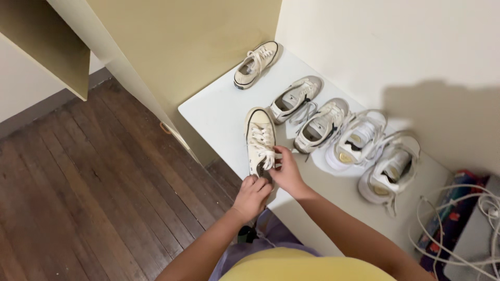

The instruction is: The person unlaces and relaces two pairs of shoes on a white bench. They first remove the laces from a pair of white sneakers, then re-lace them. They repeat the same process with a pair of beige canvas shoes, finishing by placing the laced shoes back on the bench.

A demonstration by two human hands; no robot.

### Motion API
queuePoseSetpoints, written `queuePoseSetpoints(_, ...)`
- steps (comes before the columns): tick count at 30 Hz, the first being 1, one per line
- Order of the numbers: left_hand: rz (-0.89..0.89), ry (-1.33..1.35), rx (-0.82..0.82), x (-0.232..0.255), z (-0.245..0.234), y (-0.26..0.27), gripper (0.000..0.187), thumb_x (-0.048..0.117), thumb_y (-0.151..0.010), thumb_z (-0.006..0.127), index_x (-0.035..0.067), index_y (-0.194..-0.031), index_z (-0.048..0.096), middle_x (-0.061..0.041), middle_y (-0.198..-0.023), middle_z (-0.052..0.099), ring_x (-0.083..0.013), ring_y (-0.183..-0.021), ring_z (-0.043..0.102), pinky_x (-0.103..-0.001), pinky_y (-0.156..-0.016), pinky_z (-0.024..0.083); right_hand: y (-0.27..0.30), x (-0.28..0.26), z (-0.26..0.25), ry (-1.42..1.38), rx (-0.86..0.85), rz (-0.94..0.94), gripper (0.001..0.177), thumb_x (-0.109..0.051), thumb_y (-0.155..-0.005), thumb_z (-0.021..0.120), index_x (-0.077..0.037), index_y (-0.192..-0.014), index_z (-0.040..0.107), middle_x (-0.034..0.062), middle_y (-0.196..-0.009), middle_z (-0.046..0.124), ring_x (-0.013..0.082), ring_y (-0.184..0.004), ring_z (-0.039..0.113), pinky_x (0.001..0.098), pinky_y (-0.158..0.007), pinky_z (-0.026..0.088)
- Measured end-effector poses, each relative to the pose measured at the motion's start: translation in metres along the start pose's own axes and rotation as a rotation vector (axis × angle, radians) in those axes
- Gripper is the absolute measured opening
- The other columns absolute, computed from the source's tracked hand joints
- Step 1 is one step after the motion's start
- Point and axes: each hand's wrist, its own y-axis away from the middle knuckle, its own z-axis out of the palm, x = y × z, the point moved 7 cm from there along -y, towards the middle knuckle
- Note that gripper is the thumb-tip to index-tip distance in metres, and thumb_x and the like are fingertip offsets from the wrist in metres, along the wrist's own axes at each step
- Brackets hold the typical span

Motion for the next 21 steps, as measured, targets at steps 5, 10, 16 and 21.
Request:
queuePoseSetpoints(5,0.025,0.066,-0.103,0.006,0.016,0.001,0.023,0.015,-0.086,0.075,0.011,-0.106,0.065,-0.006,-0.106,0.057,-0.0310,-0.099,0.052,-0.044,-0.094,0.043,0.023,0.039,-0.019,0.006,0.069,0.067,0.060,0.002,-0.082,0.070,-0.002,-0.138,0.048,0.0129,-0.132,0.060,0.0215,-0.100,0.069,0.0320,-0.074,0.059)
queuePoseSetpoints(10,0.034,0.152,-0.156,0.005,0.013,-0.005,0.026,0.021,-0.087,0.075,0.009,-0.106,0.063,-0.010,-0.108,0.056,-0.0337,-0.104,0.055,-0.045,-0.096,0.044,0.027,0.052,-0.022,0.108,0.018,0.042,0.050,-0.006,-0.089,0.072,-0.001,-0.134,0.052,0.0157,-0.130,0.058,0.0232,-0.104,0.069,0.0329,-0.080,0.059)
queuePoseSetpoints(16,-0.230,0.225,-0.025,-0.024,-0.007,-0.016,0.027,0.023,-0.093,0.070,0.007,-0.113,0.062,-0.015,-0.116,0.057,-0.0367,-0.100,0.063,-0.045,-0.087,0.052,0.018,0.056,-0.035,-0.016,-0.093,0.053,0.043,-0.020,-0.093,0.073,-0.002,-0.129,0.058,0.0134,-0.118,0.068,0.0228,-0.110,0.065,0.0333,-0.086,0.053)
queuePoseSetpoints(21,-0.618,0.226,0.064,-0.057,0.003,-0.032,0.029,0.022,-0.091,0.068,0.011,-0.117,0.064,-0.011,-0.116,0.061,-0.0312,-0.087,0.069,-0.042,-0.080,0.056,0.005,0.042,-0.043,0.078,0.011,-0.039,0.025,-0.021,-0.097,0.068,-0.001,-0.112,0.069,0.0102,-0.104,0.072,0.0201,-0.099,0.068,0.0314,-0.088,0.053)
